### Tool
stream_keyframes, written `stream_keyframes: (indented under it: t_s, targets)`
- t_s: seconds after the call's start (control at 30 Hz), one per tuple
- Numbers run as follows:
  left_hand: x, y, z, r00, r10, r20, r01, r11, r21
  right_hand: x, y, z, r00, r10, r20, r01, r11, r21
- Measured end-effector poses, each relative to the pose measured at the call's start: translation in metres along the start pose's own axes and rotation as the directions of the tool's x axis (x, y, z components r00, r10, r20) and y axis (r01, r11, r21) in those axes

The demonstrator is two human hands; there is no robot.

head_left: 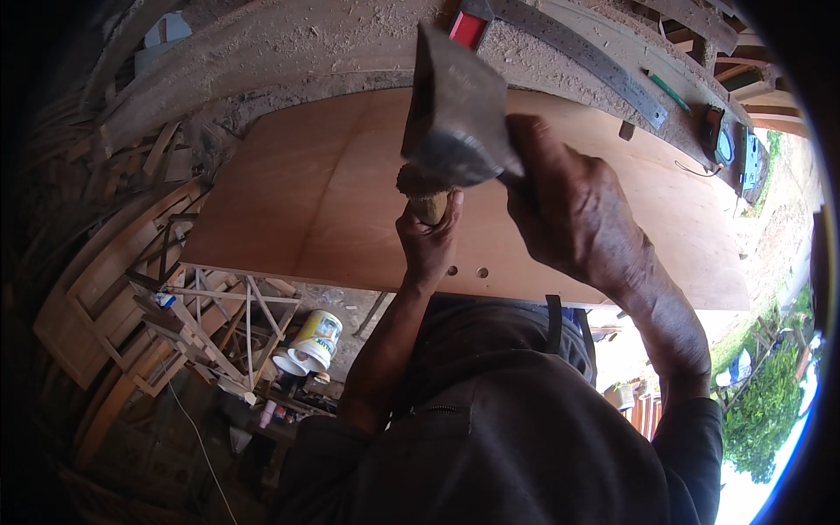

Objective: The person retrieves a chisel and mallet from a drawer, then uses them to carve holes into a large wooden board. They reposition the board and continue chiseling at different locations.

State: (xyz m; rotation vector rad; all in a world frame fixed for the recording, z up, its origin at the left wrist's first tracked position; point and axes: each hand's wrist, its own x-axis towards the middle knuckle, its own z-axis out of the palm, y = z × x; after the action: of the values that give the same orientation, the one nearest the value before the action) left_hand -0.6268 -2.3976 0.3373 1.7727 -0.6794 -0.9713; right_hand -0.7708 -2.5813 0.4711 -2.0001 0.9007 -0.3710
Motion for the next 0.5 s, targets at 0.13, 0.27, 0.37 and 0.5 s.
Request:
stream_keyframes:
  t_s: [0.13,0.27,0.37,0.5]
  targets:
    - [0.0,0.018,0.006,0.995,-0.037,-0.091,0.026,0.993,-0.116,0.0,0.019,0.01,0.917,0.104,0.386,-0.081,0.994,-0.076]
    - [0.013,0.009,-0.007,0.981,-0.192,-0.018,0.191,0.98,-0.056,0.025,-0.007,-0.015,0.993,0.122,0.011,-0.122,0.985,0.122]
    - [0.015,0.009,-0.002,0.991,-0.13,0.008,0.13,0.986,-0.105,0.023,-0.006,-0.01,0.992,0.086,0.088,-0.085,0.996,-0.016]
    - [0.028,0.006,-0.008,0.956,-0.293,0.028,0.294,0.944,-0.151,-0.005,0.022,0.026,0.887,0.136,0.441,-0.141,0.99,-0.023]
